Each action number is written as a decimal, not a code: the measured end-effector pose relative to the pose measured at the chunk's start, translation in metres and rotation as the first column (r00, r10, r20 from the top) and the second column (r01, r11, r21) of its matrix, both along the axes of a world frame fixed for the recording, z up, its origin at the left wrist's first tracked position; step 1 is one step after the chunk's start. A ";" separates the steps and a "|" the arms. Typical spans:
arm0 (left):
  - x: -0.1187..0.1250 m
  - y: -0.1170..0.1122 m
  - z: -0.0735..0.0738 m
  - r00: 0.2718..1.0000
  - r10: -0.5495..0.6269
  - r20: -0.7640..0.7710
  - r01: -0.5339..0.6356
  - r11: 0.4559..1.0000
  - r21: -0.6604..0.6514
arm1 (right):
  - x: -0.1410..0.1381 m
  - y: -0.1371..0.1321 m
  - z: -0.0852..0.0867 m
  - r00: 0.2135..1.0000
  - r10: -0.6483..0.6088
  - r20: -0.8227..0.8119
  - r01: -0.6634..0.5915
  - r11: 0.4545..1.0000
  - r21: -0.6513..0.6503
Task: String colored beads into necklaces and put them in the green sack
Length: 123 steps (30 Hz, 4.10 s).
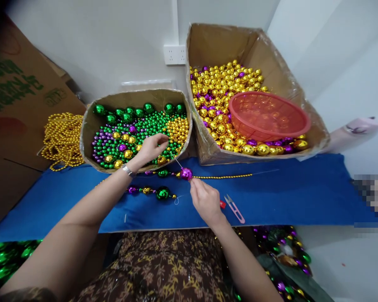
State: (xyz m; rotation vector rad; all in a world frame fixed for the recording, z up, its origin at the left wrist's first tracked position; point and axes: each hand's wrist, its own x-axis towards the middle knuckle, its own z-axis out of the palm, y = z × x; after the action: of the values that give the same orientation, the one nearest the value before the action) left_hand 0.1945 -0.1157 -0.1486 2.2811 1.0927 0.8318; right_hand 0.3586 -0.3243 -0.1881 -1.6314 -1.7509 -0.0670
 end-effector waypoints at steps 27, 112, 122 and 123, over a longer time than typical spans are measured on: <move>-0.009 -0.053 0.001 0.613 0.403 0.679 0.446 0.533 -0.719 | -0.004 -0.002 -0.008 1.000 0.021 0.012 -0.021 0.999 -0.025; -0.020 -0.048 0.010 0.674 0.277 0.684 0.449 0.582 -0.678 | -0.008 0.003 -0.010 1.000 0.014 -0.001 -0.014 1.000 -0.005; -0.019 -0.060 0.011 0.736 0.203 0.646 0.367 0.683 -0.631 | -0.007 0.000 -0.011 0.999 -0.002 0.053 0.003 1.000 -0.012; -0.019 -0.061 0.013 0.761 0.160 0.629 0.341 0.726 -0.597 | -0.007 0.000 -0.011 0.998 -0.007 0.064 0.008 1.000 -0.011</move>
State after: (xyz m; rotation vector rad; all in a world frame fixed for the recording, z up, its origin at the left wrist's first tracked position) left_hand 0.1751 -0.1766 -0.1361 1.2415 0.7482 0.8778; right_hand 0.3515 -0.3238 -0.1988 -1.6603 -1.7965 -0.1141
